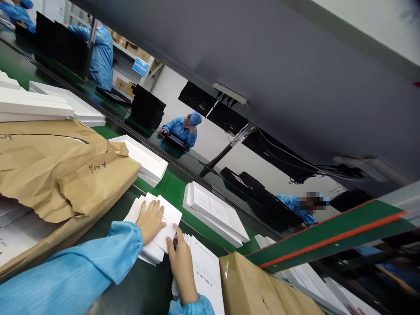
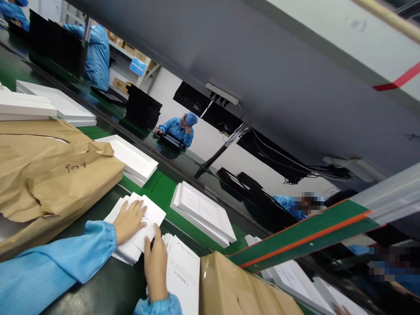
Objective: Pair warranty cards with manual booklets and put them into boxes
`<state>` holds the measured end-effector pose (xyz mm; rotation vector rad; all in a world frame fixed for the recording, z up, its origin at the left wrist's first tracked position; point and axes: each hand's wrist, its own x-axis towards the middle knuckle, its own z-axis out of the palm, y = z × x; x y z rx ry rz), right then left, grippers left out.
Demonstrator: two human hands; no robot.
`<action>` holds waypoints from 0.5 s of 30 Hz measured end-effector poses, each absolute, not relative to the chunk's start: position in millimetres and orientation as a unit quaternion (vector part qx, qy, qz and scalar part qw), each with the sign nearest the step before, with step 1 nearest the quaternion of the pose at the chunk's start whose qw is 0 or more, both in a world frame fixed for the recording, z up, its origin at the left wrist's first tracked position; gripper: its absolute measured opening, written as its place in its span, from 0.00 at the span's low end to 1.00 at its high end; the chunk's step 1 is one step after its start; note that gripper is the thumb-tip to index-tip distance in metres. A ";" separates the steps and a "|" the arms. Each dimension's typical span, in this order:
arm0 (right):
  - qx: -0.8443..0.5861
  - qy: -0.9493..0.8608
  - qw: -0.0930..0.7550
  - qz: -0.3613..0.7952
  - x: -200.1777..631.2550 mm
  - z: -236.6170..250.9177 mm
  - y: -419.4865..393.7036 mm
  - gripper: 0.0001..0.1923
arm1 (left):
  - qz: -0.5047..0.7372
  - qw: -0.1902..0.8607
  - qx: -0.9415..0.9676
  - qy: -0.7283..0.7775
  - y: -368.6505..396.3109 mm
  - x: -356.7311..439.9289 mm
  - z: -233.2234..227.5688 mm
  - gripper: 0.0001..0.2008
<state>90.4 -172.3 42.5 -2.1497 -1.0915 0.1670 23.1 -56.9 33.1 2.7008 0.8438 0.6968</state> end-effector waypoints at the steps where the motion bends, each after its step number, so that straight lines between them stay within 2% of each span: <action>1: -0.819 -0.410 0.396 0.064 87.3 43.3 -171.3 0.22 | 0.251 0.117 0.918 0.283 -60.7 25.3 31.2 0.20; 5: -0.711 -0.353 0.603 0.079 77.2 54.3 -166.2 0.27 | 0.284 0.175 0.910 0.246 -67.8 23.8 41.4 0.22; 7: -0.662 -0.320 0.673 0.085 73.3 57.7 -164.8 0.26 | 0.289 0.214 0.908 0.215 -70.8 20.0 51.8 0.25; 11: -0.624 -0.276 0.724 0.107 70.9 58.5 -163.7 0.21 | 0.288 0.282 0.897 0.180 -78.5 16.5 65.7 0.30; 15: -0.581 -0.284 0.717 0.260 75.2 60.9 -164.2 0.22 | 0.236 0.315 0.897 0.201 -78.4 18.3 66.3 0.29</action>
